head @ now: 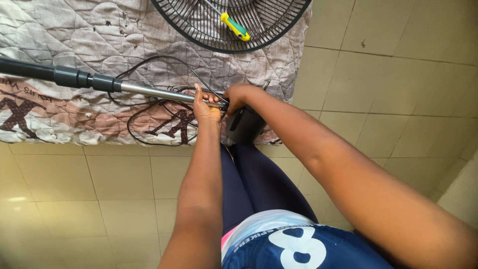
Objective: The person assembles a standing fan by attaching the front grille, motor housing, and stand pole. They use a screwdriver to secure components and connect the power cord to the base.
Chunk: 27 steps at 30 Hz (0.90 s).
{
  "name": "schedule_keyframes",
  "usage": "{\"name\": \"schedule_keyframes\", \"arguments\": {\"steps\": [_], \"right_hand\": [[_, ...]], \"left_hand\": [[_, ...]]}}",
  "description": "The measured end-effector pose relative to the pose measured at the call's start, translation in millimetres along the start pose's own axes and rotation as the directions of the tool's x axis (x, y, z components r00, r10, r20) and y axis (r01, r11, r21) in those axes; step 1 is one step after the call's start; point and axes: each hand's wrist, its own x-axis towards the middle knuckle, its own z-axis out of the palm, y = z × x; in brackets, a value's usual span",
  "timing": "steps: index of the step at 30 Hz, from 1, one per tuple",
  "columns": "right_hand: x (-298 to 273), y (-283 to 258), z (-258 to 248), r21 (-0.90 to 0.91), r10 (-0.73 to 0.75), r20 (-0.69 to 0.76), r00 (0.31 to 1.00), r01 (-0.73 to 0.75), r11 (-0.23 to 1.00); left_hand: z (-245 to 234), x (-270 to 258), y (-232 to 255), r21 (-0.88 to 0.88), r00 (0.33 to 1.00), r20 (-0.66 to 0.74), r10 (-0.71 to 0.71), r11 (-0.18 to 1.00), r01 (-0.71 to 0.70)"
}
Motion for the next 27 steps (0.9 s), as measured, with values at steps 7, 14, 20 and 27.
{"name": "schedule_keyframes", "arguments": {"steps": [7,14,20,27], "right_hand": [[13,9,12,0.041,0.049,-0.018,0.999,-0.049,0.998],[-5,-7,28,0.013,0.164,-0.181,0.97,-0.164,0.986],[-23,-28,40,0.07,0.226,-0.32,0.92,-0.215,0.974],[-13,-10,16,0.016,0.016,-0.074,0.997,-0.015,1.0]], "left_hand": [[4,5,10,0.047,0.987,0.158,-0.006,0.999,-0.001],[25,11,0,0.086,0.977,-0.202,0.066,0.995,-0.049],[37,-3,5,0.145,0.939,-0.32,0.121,0.986,-0.078],[28,-15,19,0.085,0.998,-0.065,-0.003,0.996,0.008]]}}
